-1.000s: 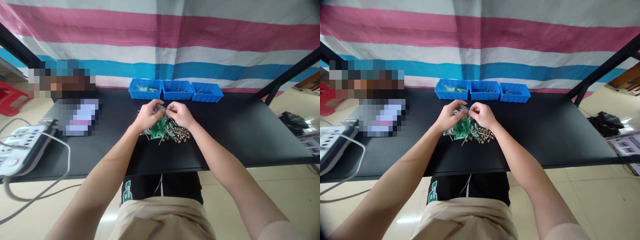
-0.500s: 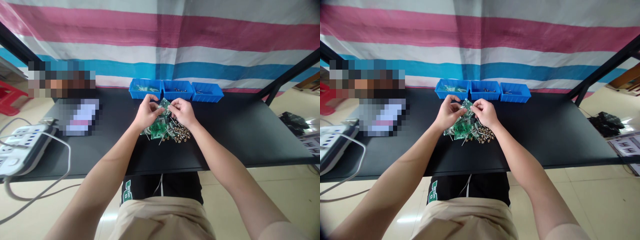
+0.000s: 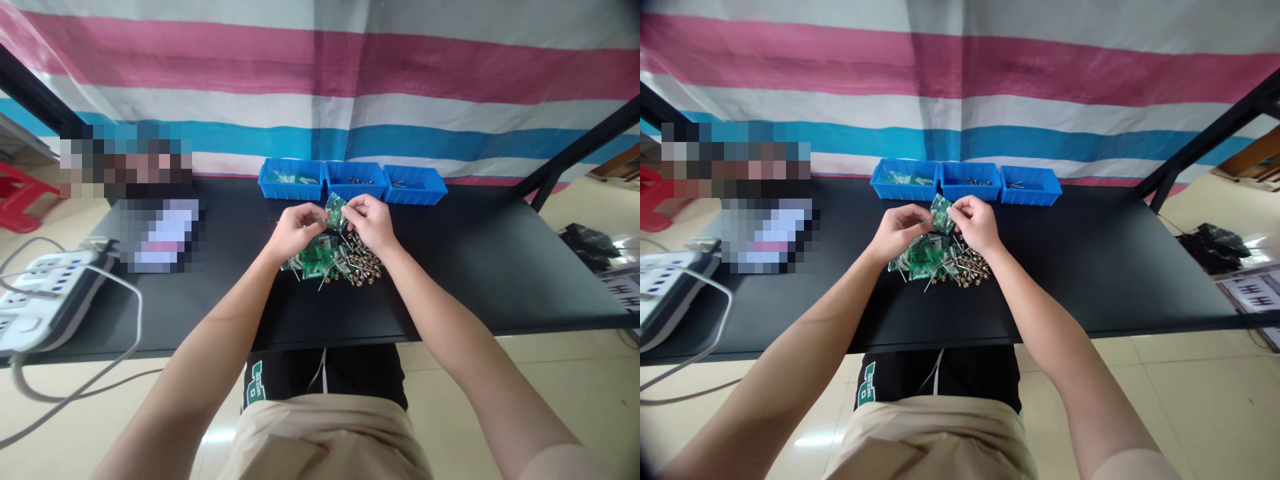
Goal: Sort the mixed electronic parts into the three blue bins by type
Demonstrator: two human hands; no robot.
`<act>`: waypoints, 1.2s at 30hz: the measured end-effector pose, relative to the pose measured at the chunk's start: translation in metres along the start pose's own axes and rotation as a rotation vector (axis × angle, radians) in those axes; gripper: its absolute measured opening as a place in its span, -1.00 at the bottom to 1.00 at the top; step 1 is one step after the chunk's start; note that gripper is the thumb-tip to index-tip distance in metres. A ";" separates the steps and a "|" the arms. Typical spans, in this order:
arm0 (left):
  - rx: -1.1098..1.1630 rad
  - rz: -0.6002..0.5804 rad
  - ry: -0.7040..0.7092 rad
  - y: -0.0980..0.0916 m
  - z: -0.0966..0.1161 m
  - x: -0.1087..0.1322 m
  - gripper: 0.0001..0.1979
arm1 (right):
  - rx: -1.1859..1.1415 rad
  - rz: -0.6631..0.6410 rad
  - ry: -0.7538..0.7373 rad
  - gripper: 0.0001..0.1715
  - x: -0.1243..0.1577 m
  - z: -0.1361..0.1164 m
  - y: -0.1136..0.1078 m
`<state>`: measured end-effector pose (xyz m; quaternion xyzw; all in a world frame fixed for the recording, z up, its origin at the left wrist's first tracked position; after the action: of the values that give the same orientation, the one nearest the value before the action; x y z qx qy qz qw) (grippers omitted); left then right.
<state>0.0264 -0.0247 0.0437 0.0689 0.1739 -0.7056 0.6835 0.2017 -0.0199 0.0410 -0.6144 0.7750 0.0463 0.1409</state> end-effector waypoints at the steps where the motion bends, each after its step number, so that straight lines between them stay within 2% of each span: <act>1: -0.021 -0.002 0.002 -0.001 0.001 0.001 -0.81 | -0.005 0.005 0.002 -0.48 -0.001 0.001 0.000; 7: -0.122 0.005 0.024 -0.003 0.003 0.002 -0.71 | -0.028 -0.038 0.035 -0.38 -0.004 0.006 0.002; 13: -0.225 0.027 0.130 -0.004 0.001 0.000 -0.50 | 0.015 -0.048 0.086 -0.34 -0.007 0.019 0.002; 19: -0.568 0.114 0.299 -0.011 -0.006 -0.012 -0.32 | 0.257 -0.121 -0.081 -0.50 0.001 0.013 0.006; 25: -0.758 0.240 0.183 -0.018 -0.013 -0.028 -0.21 | 0.386 -0.183 -0.230 -0.57 0.006 0.004 0.010; 36: -0.968 0.241 0.062 -0.013 -0.009 -0.028 -0.10 | 0.459 -0.277 -0.269 -0.55 0.011 0.004 0.015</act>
<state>0.0140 0.0049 0.0466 -0.2156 0.4925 -0.4577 0.7081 0.1855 -0.0254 0.0322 -0.6547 0.6482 -0.0689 0.3827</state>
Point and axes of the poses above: each hand's wrist, its own x-axis away from the middle knuckle, its own y-axis out of the palm, z = x × y, the point moved 5 cm from there along -x, towards the middle knuckle, and after that the axes turned 13 degrees about z, right-handed, at the moved point
